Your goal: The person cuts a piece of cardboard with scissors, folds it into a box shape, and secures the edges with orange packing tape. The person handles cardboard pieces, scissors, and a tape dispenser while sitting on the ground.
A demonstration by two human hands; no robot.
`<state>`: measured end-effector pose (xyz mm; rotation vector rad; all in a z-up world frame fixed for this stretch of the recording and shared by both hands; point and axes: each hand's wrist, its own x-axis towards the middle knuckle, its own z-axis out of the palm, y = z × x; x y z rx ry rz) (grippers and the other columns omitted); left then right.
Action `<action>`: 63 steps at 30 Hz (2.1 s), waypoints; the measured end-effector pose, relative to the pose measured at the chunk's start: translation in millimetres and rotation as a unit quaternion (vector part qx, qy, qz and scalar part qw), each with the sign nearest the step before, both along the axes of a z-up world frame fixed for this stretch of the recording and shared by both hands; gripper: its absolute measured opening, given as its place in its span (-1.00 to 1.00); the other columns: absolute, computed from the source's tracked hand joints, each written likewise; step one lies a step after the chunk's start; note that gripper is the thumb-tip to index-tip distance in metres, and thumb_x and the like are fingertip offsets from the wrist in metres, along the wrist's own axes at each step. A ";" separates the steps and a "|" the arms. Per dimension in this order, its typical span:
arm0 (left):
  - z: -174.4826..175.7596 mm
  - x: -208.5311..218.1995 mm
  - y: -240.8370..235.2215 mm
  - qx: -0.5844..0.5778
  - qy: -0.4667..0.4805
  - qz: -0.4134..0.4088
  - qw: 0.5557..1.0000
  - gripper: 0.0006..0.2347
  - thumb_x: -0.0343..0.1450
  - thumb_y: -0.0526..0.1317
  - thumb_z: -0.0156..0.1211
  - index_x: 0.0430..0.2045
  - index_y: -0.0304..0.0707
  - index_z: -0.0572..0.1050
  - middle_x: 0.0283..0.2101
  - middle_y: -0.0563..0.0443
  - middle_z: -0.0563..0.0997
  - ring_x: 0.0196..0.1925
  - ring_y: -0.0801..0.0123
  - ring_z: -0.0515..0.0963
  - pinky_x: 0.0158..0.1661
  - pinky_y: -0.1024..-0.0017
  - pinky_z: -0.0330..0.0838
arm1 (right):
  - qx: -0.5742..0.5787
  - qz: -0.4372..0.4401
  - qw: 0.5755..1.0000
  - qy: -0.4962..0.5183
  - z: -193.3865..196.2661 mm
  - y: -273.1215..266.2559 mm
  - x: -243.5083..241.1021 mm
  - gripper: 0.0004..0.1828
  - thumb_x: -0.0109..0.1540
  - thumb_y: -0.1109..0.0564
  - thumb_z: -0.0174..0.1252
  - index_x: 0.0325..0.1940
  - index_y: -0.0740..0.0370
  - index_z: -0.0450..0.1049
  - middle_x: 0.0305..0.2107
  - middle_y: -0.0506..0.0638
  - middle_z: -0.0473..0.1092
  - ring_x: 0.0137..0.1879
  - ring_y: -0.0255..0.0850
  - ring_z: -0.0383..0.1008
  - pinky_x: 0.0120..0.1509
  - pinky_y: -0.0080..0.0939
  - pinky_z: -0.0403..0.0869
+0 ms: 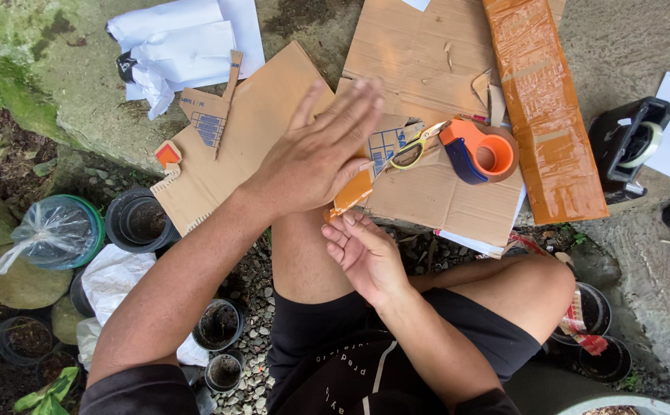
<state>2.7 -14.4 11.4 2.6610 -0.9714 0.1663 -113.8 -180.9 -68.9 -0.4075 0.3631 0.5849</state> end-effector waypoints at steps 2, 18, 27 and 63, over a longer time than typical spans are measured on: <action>2.4 2.2 0.8 -0.030 0.060 -0.048 0.997 -0.45 0.59 -0.10 -0.08 0.51 -0.15 -0.03 0.59 0.00 -0.02 0.62 0.28 -0.03 0.53 -0.01 -0.31 | 0.006 -0.006 1.000 0.011 -6.9 2.1 -1.0 -0.90 0.36 0.18 0.16 -0.05 0.17 0.46 -0.16 -0.02 0.51 -0.01 -0.21 0.56 -0.02 -0.28 0.51; 12.4 6.0 -12.9 -0.111 0.080 -0.054 0.989 -0.58 0.63 -0.15 -0.25 0.40 -0.25 0.30 0.48 0.01 0.27 0.53 0.32 0.21 0.47 0.17 -0.03 | 0.136 -0.034 0.990 0.030 -6.7 15.2 -3.2 -0.88 0.29 0.26 0.12 -0.08 0.15 0.43 -0.17 -0.10 0.44 -0.12 -0.30 0.44 -0.14 -0.33 0.37; 6.9 5.5 -13.6 -0.128 0.066 -0.054 0.988 -0.60 0.64 -0.11 -0.21 0.36 -0.24 0.35 0.45 0.01 0.32 0.50 0.33 0.25 0.45 0.16 0.00 | 0.092 -0.027 0.995 0.025 -11.4 15.0 -5.1 -0.90 0.33 0.20 0.16 -0.09 0.19 0.39 -0.28 -0.14 0.39 -0.28 -0.42 0.33 -0.27 -0.42 0.27; 8.6 -1.4 -8.3 -0.070 0.022 -0.054 0.996 -0.43 0.58 0.04 0.11 0.46 -0.21 0.18 0.51 -0.01 0.24 0.53 0.25 0.24 0.47 0.06 0.08 | -0.121 -0.084 0.986 -0.083 -22.0 3.5 -22.5 -0.87 0.40 0.14 0.17 -0.22 0.18 0.51 -0.43 -0.07 0.47 -0.35 -0.32 0.40 -0.23 -0.31 0.35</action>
